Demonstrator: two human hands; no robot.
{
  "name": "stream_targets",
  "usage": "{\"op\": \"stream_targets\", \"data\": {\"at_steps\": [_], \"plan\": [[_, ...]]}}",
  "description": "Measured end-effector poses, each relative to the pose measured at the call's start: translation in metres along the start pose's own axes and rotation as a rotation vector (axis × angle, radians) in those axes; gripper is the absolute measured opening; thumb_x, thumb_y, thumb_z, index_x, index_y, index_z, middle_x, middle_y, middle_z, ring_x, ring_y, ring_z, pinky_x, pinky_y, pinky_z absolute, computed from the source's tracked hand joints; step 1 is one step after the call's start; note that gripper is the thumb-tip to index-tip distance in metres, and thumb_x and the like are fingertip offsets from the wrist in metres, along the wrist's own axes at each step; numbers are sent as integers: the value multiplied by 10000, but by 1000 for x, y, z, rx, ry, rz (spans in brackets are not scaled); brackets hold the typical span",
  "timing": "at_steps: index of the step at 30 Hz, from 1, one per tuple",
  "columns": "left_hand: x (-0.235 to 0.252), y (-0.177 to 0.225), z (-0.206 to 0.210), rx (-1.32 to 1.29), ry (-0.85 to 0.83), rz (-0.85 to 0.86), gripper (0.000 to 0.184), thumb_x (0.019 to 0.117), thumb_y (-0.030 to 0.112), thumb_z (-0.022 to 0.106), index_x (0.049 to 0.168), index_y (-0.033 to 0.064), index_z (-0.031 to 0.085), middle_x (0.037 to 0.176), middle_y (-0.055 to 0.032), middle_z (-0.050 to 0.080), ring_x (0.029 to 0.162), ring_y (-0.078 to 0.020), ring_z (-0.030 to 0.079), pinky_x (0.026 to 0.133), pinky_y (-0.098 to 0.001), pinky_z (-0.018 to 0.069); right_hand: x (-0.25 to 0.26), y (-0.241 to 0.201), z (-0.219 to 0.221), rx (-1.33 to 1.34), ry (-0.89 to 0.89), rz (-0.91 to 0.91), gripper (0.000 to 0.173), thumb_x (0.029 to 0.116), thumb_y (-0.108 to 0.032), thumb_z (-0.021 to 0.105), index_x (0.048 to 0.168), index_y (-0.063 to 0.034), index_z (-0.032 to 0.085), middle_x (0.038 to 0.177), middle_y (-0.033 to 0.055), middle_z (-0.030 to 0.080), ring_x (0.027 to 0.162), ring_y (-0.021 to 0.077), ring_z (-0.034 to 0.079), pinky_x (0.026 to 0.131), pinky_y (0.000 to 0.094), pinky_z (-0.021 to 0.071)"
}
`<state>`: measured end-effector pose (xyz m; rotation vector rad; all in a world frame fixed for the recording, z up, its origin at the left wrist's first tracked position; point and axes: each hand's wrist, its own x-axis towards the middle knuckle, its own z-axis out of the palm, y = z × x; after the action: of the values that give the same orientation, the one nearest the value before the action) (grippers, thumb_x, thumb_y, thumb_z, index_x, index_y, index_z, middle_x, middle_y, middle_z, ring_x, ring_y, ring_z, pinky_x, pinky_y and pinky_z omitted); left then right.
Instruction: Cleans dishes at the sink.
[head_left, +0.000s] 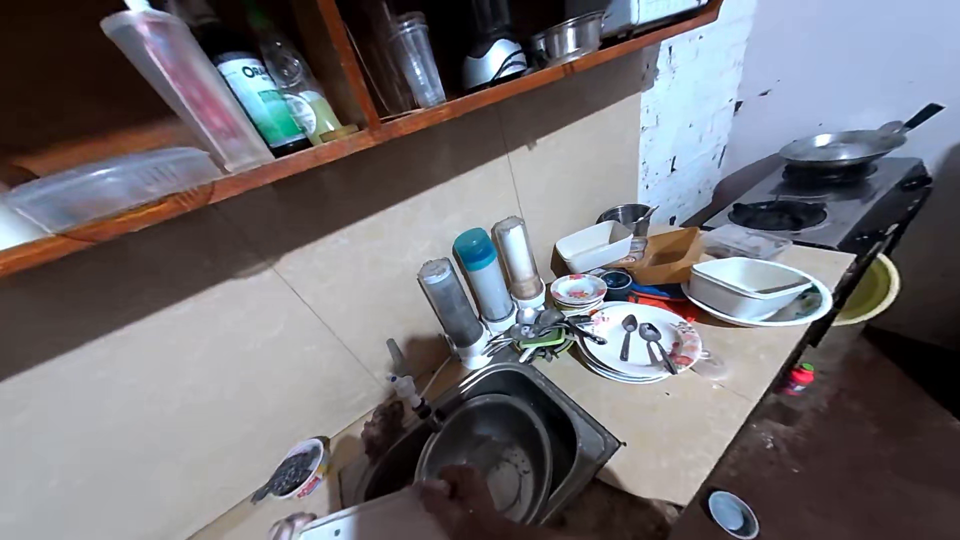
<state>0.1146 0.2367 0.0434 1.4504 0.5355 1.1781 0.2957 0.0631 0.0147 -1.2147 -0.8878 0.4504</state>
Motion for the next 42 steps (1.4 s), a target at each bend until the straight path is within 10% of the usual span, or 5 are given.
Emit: {"op": "stream_targets", "data": {"at_steps": [5, 17, 31, 37, 42], "plan": [[-28, 43, 74, 813, -50, 260, 265, 987, 37, 555, 1096, -182, 656, 1043, -262, 708, 980, -247, 692, 947, -406, 542, 26, -13, -5, -461, -265, 228, 429, 1091, -302, 407, 1209, 3, 684, 1109, 225, 712, 1104, 388, 667, 997, 585, 474], [-16, -7, 57, 220, 20, 224, 243, 970, 117, 442, 927, 79, 678, 846, 126, 704, 819, 50, 657, 804, -176, 559, 12, -5, 8, 172, 98, -105, 362, 980, -242, 584, 642, -119, 545, 548, -132, 447, 503, -74, 445, 508, 140, 402], [-10, -14, 62, 673, 26, 496, 277, 946, 93, 515, 864, -132, 653, 811, -77, 666, 814, 7, 630, 827, -170, 515, 16, -1, -21, -219, 216, -418, 447, 998, -261, 511, 646, -21, 646, 568, 60, 576, 580, 161, 580, 696, 390, 479], [-36, -4, 91, 1117, 127, 1045, 278, 944, 279, 557, 754, 84, 616, 737, -108, 625, 792, -263, 632, 848, -398, 485, 21, 23, -40, 666, 110, 466, 364, 1081, -224, 380, 1371, -22, 466, 1165, 82, 622, 1017, 127, 632, 871, 335, 557], [-54, 16, 78, 956, -186, 83, 270, 1024, 73, 502, 1092, -118, 679, 935, -198, 713, 872, -258, 704, 852, -436, 575, 15, 35, -47, 753, 72, 742, 447, 1046, -158, 447, 1490, -168, 388, 1176, 127, 638, 973, 232, 670, 791, 431, 580]]}}
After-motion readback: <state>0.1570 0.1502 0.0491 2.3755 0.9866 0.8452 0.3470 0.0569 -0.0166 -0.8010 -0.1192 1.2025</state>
